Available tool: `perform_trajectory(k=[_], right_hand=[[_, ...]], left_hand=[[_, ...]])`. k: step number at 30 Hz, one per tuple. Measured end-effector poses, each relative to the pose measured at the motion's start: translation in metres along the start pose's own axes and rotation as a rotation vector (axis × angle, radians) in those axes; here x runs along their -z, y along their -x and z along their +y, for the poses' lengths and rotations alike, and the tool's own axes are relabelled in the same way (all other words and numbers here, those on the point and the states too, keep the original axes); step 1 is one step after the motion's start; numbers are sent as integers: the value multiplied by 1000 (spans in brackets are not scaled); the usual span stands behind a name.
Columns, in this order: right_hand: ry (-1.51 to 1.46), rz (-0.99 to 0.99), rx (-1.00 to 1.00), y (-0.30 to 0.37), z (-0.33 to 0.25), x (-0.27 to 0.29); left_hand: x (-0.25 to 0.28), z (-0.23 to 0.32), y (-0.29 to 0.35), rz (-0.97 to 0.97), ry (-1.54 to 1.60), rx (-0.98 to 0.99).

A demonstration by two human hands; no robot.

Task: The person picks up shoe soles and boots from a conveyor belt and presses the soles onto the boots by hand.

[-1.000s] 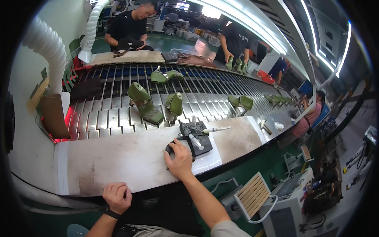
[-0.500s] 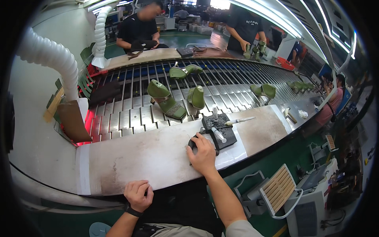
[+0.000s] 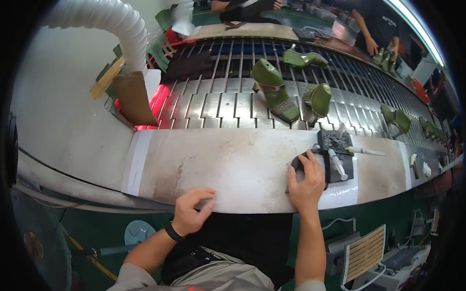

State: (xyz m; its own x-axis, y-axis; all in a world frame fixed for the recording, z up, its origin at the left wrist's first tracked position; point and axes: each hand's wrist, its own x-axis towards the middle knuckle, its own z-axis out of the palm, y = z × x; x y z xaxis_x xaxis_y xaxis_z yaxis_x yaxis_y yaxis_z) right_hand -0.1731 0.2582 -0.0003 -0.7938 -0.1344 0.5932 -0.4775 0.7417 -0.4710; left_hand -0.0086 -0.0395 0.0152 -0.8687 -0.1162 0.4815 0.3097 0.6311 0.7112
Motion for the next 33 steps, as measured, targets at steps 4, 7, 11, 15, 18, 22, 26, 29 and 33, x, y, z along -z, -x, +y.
perform_trajectory(k=[4,7,11,15,18,22,26,29,33], right_hand=[[-35,-18,-6,-1,-6,5],[-43,-50,-7,-2,-10,1],[-65,-71,-11,-5,-16,3],[-50,-106,-16,-5,-13,-2],[-21,-117,-25,-8,-10,9],[-51,-163,-44,-9,-12,5],[-69,-194,-68,-14,-15,4],[-61,-174,-95,-14,-13,5],[-78,-154,-86,-16,-17,2]], left_hand=[[49,-57,-44,169,-60,334],[104,-133,-100,322,-265,425],[158,-216,-164,188,-710,386],[136,-271,-206,16,-920,446],[136,-333,-253,-146,-748,702],[186,-421,-271,-255,-1076,757],[221,-437,-269,-495,-1426,734],[222,-440,-266,-667,-1571,721],[230,-425,-248,-395,-1556,353]])
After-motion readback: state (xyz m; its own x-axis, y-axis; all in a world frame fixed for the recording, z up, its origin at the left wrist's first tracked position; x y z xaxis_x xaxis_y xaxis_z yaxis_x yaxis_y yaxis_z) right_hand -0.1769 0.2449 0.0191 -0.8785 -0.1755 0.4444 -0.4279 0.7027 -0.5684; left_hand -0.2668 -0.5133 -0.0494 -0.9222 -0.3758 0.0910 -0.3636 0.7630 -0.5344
